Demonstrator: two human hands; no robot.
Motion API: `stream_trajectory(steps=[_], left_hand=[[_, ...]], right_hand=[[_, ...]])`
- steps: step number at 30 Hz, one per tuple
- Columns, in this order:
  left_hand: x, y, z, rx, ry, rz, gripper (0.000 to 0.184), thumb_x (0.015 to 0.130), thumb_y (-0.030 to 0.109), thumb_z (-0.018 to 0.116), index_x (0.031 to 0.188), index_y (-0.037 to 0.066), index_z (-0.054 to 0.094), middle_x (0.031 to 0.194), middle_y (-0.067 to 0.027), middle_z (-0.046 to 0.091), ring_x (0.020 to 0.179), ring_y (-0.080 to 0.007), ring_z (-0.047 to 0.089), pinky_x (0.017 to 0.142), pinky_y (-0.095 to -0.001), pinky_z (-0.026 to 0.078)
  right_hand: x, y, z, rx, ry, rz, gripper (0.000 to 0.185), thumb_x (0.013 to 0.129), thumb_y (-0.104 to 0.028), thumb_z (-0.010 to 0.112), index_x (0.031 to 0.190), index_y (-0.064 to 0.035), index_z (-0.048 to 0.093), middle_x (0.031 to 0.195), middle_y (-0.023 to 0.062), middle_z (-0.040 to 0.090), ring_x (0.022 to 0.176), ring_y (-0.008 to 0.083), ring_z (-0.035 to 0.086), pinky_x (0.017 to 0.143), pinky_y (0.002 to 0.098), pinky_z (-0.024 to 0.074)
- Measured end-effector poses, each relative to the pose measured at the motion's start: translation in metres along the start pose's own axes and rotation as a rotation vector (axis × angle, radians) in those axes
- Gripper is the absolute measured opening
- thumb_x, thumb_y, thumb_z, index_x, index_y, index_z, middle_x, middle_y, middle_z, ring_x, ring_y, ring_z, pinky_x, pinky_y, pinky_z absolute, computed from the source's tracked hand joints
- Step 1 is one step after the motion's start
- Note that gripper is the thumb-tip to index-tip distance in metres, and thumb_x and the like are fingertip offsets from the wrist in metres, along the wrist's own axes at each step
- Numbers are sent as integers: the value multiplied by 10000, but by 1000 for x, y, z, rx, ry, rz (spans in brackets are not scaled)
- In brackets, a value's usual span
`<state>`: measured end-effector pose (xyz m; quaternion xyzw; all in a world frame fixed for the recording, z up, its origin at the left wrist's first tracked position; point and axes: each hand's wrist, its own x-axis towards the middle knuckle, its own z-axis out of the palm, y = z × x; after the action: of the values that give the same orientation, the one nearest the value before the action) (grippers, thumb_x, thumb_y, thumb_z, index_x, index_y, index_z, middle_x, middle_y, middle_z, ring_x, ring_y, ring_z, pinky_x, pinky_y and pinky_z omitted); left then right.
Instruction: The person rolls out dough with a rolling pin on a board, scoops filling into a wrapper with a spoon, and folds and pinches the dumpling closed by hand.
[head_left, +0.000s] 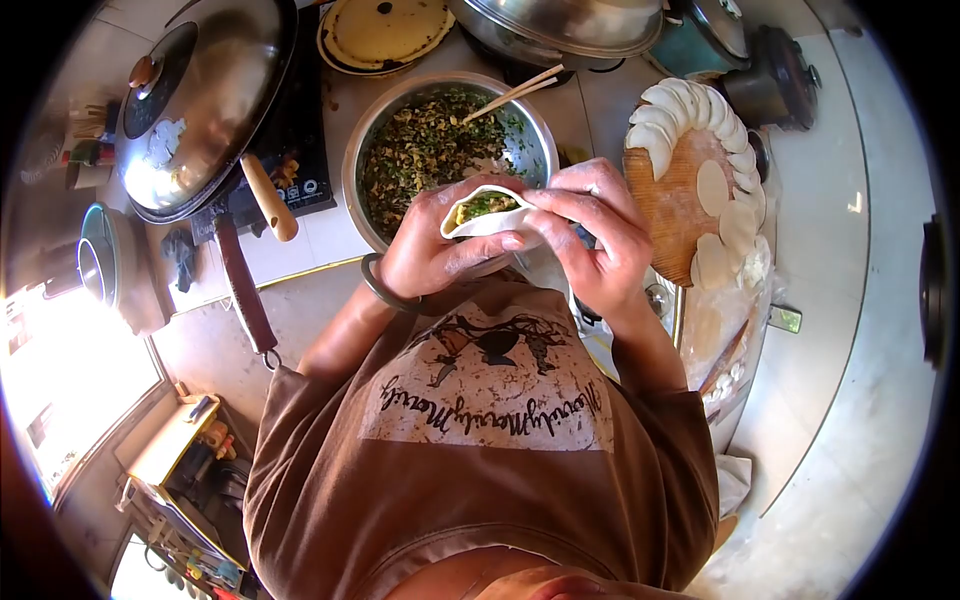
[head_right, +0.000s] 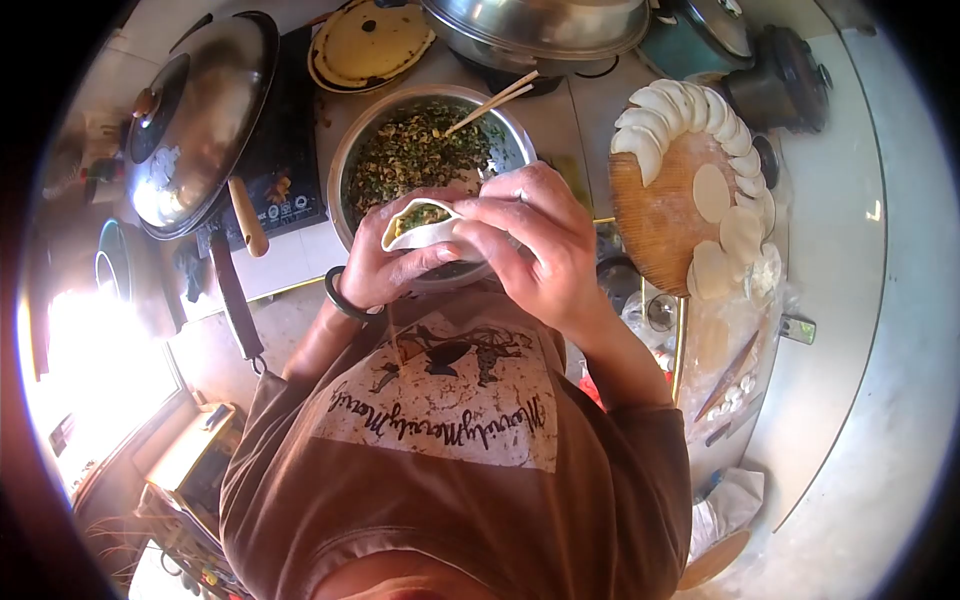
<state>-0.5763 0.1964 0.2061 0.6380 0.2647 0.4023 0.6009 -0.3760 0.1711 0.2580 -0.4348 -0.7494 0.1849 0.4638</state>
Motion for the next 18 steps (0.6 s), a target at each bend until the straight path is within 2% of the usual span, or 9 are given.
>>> stream_trajectory(steps=[1, 4, 7, 10, 13, 18], left_hand=[[-3, 1, -1, -49, 7, -92, 508, 868, 267, 818, 1250, -15, 639, 1074, -161, 736, 974, -234, 720, 866, -360, 550], [-8, -9, -4, 42, -7, -42, 502, 888, 273, 804, 1260, -18, 634, 1009, -147, 748, 927, -209, 724, 837, -351, 559], [-8, -5, -4, 42, 1, -93, 523, 881, 283, 812, 1267, -21, 632, 1029, -154, 745, 959, -205, 722, 856, -346, 557], [-7, -9, -4, 92, -1, -50, 552, 866, 273, 830, 1280, -27, 623, 1042, -160, 745, 970, -196, 719, 867, -343, 557], [-6, -9, -2, -42, -4, 30, 590, 845, 254, 848, 1302, -30, 605, 1061, -164, 746, 982, -203, 722, 878, -344, 556], [-12, -16, -3, 56, -67, -141, 605, 832, 253, 856, 1309, -18, 600, 1077, -183, 740, 984, -214, 733, 860, -350, 566]], right_hand=[[1, -2, 0, -2, -10, 50, 246, 775, -58, 814, 1001, 0, 735, 959, 116, 677, 847, 266, 649, 726, 365, 522], [3, 1, 2, 8, -121, 64, 286, 775, -93, 831, 1036, -17, 744, 994, 103, 675, 865, 262, 641, 736, 366, 518], [-4, 9, 7, -18, -106, 4, 268, 774, -84, 830, 1023, -35, 745, 985, 91, 671, 855, 256, 631, 725, 368, 513], [-6, 12, 11, -5, -74, -41, 232, 757, -34, 818, 976, -31, 739, 913, 82, 671, 802, 249, 624, 697, 358, 501], [-9, 14, 13, -3, -37, -76, 221, 748, -17, 813, 955, -23, 737, 867, 78, 668, 782, 243, 626, 684, 350, 494], [-15, 15, 13, -9, -20, -37, 292, 745, -74, 829, 1019, -29, 736, 913, 89, 667, 822, 236, 627, 713, 368, 493]])
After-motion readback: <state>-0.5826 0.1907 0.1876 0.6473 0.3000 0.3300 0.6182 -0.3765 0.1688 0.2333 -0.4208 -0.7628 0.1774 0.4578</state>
